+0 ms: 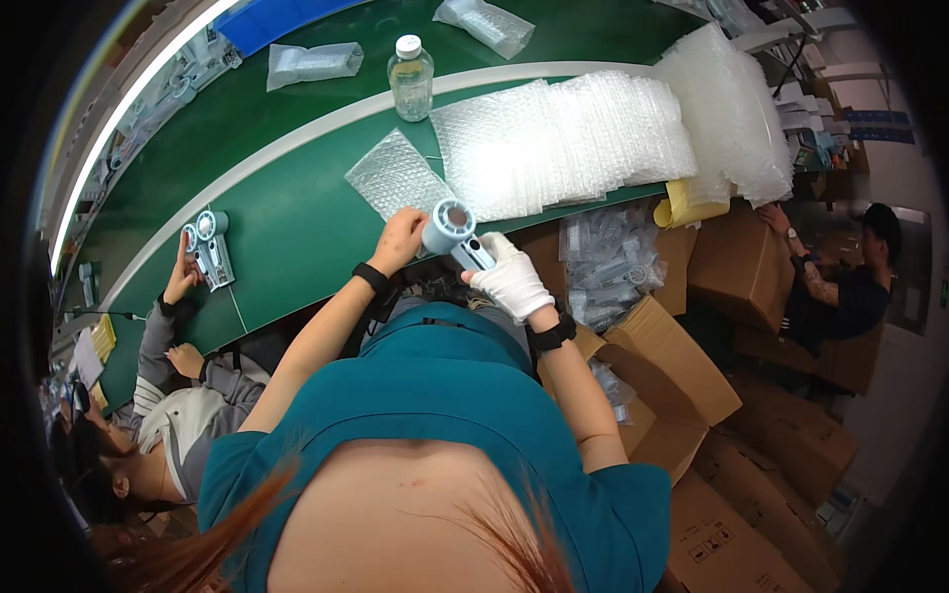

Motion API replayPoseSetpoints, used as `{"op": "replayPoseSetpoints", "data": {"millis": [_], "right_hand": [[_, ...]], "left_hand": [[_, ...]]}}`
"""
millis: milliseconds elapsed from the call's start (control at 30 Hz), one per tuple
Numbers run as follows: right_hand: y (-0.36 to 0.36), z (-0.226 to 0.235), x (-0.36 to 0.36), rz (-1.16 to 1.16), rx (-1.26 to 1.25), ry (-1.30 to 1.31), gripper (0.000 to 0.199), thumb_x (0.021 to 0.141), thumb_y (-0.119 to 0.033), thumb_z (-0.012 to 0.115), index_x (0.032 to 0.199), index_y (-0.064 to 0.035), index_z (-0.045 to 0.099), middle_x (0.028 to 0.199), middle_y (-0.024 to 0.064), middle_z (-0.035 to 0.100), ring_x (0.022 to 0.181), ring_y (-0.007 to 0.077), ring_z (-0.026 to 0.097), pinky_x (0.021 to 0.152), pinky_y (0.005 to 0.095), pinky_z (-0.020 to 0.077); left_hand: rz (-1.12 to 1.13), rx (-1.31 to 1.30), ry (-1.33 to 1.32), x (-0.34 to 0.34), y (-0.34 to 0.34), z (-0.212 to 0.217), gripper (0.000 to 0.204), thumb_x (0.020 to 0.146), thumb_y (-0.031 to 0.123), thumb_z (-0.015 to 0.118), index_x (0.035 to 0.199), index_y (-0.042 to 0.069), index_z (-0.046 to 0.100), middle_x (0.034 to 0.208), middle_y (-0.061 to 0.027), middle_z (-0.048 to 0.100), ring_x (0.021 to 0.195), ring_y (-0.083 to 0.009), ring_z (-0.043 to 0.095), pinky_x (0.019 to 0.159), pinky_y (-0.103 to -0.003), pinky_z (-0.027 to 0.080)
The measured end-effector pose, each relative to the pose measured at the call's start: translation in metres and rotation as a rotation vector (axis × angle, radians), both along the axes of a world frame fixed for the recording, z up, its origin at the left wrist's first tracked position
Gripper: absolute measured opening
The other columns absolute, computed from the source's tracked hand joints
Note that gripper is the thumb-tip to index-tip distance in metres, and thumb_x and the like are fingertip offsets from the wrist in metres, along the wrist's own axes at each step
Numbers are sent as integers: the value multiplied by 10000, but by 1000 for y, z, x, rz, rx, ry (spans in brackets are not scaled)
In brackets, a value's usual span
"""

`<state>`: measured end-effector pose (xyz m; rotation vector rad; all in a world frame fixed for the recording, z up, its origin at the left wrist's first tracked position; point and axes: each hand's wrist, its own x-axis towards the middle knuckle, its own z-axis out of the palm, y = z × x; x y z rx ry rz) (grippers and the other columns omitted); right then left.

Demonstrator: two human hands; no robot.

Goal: Packaging handheld fans into plastic bags and placing them into cardboard boxes on a factory production line.

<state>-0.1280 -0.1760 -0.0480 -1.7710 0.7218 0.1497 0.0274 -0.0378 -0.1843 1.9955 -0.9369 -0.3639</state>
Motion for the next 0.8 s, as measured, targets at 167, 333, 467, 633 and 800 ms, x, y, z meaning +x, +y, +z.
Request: {"op": "replayPoseSetpoints", "data": {"millis": [167, 333, 467, 633, 800], "right_hand": [[11, -60, 8, 70, -104, 84, 537, 715, -225, 713, 1192, -73, 518, 1035, 195, 618, 938, 295, 618, 828, 328, 473], [19, -58, 26, 277, -564, 293, 441, 756, -265, 647, 1166, -160, 524, 904, 182, 636, 846, 340, 620, 729, 414, 490], [32, -45, 46, 385, -796, 312, 299, 763, -226, 619, 1007, -74, 536, 771, 164, 641, 698, 317, 638, 603, 430, 490], [14, -22, 53, 32, 506, 229, 235, 859, -239, 568, 994, -57, 505, 639, 90, 546, 508, 197, 543, 483, 327, 452], [28, -34, 73, -423, 1428, 133, 306, 881, -242, 544, 1052, -4, 454, 817, 140, 540, 621, 230, 532, 553, 329, 455]], "left_hand": [[277, 12, 877, 12, 2, -13, 185, 868, 139, 543, 825, -39, 572, 663, -82, 598, 578, -166, 553, 564, -319, 450], [141, 50, 313, 6, 8, 25, 112, 844, 101, 541, 852, -11, 548, 677, -128, 572, 570, -257, 544, 575, -377, 439], [-106, 143, -15, -19, -2, 60, 78, 783, 68, 560, 772, 7, 513, 743, -147, 587, 715, -351, 557, 633, -429, 423], [0, 179, -557, -1, 33, 84, 126, 684, 24, 601, 769, 71, 521, 745, -58, 517, 749, -257, 503, 638, -382, 410], [59, -85, -264, -21, 41, 109, 43, 759, 2, 549, 787, 11, 517, 758, -117, 538, 771, -307, 510, 668, -391, 421]]}}
